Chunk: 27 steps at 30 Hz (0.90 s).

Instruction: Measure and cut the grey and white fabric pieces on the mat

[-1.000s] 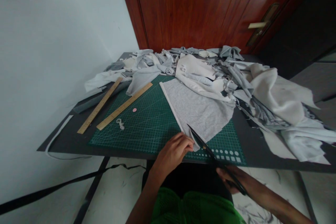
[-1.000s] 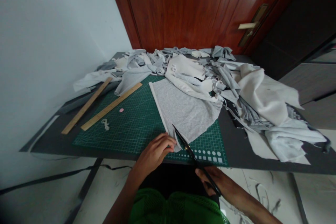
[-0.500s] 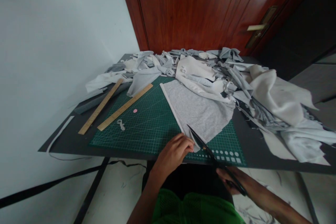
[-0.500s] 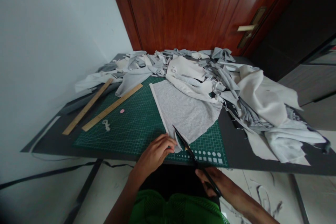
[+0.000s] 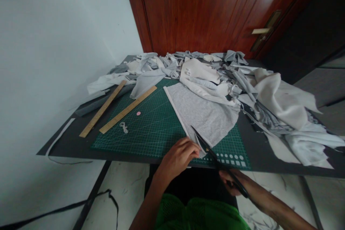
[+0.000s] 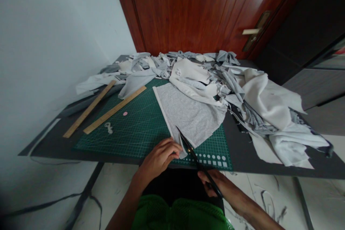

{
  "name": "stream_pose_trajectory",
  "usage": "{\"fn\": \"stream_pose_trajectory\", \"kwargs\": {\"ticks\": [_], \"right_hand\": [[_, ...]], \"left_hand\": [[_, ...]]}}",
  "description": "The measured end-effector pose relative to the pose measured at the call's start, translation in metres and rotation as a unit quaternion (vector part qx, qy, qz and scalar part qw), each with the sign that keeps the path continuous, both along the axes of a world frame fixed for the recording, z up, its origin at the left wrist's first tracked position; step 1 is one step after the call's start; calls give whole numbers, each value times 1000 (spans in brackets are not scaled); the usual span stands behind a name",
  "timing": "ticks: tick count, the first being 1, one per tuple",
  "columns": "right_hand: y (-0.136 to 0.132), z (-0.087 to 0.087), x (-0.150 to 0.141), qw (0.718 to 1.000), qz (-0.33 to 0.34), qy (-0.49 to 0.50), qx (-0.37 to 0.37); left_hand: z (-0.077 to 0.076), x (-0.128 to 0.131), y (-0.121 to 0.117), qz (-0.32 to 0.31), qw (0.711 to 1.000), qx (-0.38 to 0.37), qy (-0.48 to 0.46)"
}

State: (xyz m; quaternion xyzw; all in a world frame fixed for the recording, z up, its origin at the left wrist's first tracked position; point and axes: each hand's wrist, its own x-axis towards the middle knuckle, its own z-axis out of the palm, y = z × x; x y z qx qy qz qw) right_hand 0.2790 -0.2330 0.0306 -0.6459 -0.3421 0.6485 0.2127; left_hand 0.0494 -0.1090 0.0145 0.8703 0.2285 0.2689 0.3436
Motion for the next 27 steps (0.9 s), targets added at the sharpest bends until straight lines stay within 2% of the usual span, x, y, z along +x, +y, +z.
{"fn": "stream_pose_trajectory", "kwargs": {"ticks": [4,11,20,27], "right_hand": [[0,3,-1,1000,-1,9,10],[9,11,4,999,47,8,9],[14,11,5,998,48,31,6],[16,14,8,998,59,2,10]], "left_hand": [[0,0,0,-8,1000,12,-4],[2,-1,1,-16,1000,13,-11],[3,-1,0,-14,1000,1,-15],[6,0,-1,-9,1000,2,-7]]}}
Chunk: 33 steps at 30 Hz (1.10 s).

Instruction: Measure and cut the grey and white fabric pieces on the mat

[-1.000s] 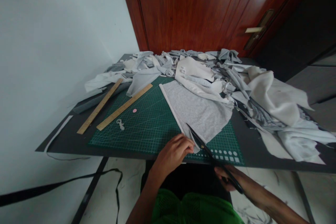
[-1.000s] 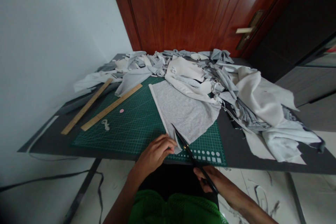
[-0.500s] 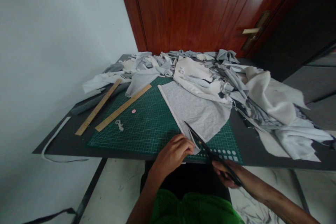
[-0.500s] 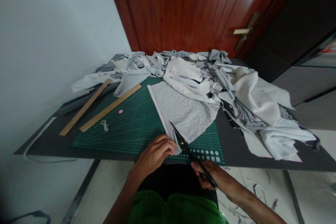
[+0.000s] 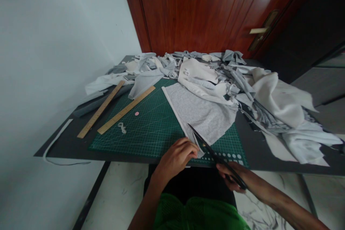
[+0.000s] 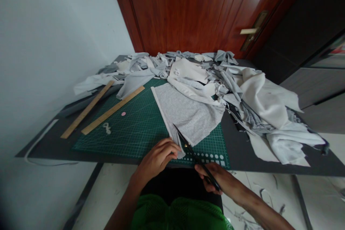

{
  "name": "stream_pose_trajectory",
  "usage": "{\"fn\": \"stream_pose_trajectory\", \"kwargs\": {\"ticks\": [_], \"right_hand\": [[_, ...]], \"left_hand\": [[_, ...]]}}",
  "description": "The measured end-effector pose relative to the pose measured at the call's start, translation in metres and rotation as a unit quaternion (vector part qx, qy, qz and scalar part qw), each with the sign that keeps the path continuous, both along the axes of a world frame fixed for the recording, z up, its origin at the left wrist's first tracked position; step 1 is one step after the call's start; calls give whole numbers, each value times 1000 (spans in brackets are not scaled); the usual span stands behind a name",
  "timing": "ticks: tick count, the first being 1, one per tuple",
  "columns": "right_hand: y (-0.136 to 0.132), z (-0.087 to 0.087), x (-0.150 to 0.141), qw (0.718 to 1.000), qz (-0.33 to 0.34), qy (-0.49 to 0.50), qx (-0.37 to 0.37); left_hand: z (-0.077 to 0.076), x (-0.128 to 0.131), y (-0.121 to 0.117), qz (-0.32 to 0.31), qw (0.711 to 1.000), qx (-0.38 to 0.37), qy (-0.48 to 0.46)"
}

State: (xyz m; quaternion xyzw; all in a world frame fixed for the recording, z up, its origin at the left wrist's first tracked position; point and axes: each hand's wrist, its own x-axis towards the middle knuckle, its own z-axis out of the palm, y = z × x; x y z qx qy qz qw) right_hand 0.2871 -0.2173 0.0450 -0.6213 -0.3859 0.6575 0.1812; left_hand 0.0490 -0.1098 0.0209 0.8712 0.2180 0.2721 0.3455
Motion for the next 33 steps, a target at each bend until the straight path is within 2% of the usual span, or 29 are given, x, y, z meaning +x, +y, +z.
{"fn": "stream_pose_trajectory", "kwargs": {"ticks": [15,26,33], "right_hand": [[6,-1,17,999,31,5,6],[4,-10,21,999,29,37,11],[7,-5,22,998,50,18,25]], "left_hand": [[0,1,0,6,1000,18,17],[-1,2,-1,8,999,22,21],[-1,2,-1,10,1000,13,12]]}}
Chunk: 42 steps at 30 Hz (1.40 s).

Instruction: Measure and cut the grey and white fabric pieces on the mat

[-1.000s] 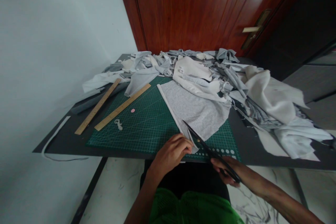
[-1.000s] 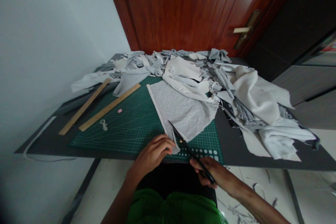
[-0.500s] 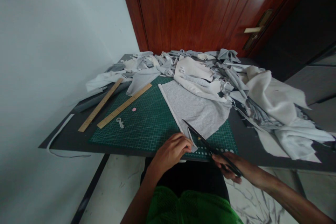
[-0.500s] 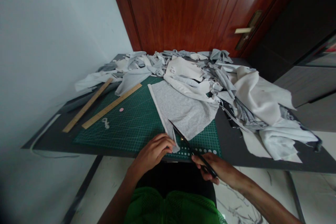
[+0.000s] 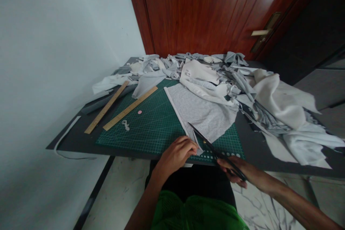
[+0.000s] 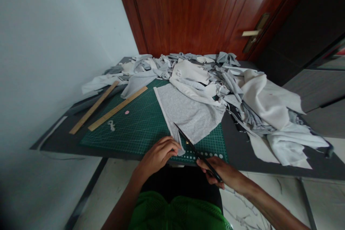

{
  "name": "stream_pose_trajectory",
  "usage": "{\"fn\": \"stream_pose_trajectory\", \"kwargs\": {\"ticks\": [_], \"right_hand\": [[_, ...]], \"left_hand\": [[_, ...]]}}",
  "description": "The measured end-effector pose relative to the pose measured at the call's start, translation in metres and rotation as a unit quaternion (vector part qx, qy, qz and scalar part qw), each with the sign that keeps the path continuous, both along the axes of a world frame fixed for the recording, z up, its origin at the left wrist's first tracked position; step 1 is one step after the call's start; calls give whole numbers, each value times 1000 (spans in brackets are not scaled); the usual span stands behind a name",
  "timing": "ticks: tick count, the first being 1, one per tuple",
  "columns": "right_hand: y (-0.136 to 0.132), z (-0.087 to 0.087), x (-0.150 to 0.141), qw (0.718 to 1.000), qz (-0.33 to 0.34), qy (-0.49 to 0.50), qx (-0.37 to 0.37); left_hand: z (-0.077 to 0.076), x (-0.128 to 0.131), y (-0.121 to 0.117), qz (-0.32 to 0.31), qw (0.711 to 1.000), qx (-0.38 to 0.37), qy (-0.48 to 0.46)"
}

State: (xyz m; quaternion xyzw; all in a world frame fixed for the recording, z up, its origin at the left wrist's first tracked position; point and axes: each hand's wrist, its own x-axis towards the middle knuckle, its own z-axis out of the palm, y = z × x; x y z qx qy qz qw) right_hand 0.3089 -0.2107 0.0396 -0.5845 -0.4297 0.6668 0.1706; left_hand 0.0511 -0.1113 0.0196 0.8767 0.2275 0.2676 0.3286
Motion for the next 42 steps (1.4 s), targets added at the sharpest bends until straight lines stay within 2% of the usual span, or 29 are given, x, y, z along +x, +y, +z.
{"fn": "stream_pose_trajectory", "kwargs": {"ticks": [19,34,42], "right_hand": [[5,3,8,999,15,-30,-16],[7,8,7,999,34,-32,2],[8,4,10,999,41,-32,-1]], "left_hand": [[-3,0,1,-3,1000,-4,-31],[0,0,-1,2,1000,-6,-11],[-2,-1,0,-2,1000,-7,-27]]}}
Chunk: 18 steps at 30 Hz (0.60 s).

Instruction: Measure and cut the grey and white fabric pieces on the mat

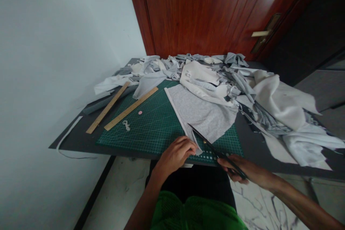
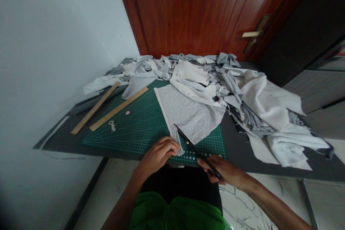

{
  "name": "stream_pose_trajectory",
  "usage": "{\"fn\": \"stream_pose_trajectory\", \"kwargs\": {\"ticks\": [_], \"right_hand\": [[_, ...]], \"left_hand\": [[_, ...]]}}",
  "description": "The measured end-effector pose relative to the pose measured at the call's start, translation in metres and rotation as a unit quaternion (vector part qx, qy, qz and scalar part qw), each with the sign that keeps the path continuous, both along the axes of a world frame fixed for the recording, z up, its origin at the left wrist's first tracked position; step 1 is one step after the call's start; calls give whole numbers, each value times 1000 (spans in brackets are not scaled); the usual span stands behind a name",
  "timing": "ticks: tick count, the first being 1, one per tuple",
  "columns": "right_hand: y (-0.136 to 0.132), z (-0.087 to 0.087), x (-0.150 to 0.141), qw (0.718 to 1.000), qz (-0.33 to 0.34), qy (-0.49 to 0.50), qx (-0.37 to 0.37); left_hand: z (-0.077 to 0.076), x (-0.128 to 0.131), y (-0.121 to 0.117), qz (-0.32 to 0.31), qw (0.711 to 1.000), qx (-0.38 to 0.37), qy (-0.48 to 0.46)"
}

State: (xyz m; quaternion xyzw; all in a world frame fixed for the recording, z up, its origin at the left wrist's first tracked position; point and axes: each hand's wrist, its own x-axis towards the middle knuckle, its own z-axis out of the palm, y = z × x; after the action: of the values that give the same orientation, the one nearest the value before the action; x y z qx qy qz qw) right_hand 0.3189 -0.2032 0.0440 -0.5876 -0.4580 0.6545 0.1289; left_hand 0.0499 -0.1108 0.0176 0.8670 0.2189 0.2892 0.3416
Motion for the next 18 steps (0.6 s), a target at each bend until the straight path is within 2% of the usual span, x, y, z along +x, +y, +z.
{"fn": "stream_pose_trajectory", "kwargs": {"ticks": [7,12,18], "right_hand": [[1,6,-1,999,-29,15,-18],[-1,-3,-5,999,-36,-3,-21],[-2,-9,-11,998,-54,20,-24]], "left_hand": [[2,-1,-1,14,1000,-14,-17],[0,-1,0,13,999,-15,-27],[2,-1,0,10,999,-17,-27]]}}
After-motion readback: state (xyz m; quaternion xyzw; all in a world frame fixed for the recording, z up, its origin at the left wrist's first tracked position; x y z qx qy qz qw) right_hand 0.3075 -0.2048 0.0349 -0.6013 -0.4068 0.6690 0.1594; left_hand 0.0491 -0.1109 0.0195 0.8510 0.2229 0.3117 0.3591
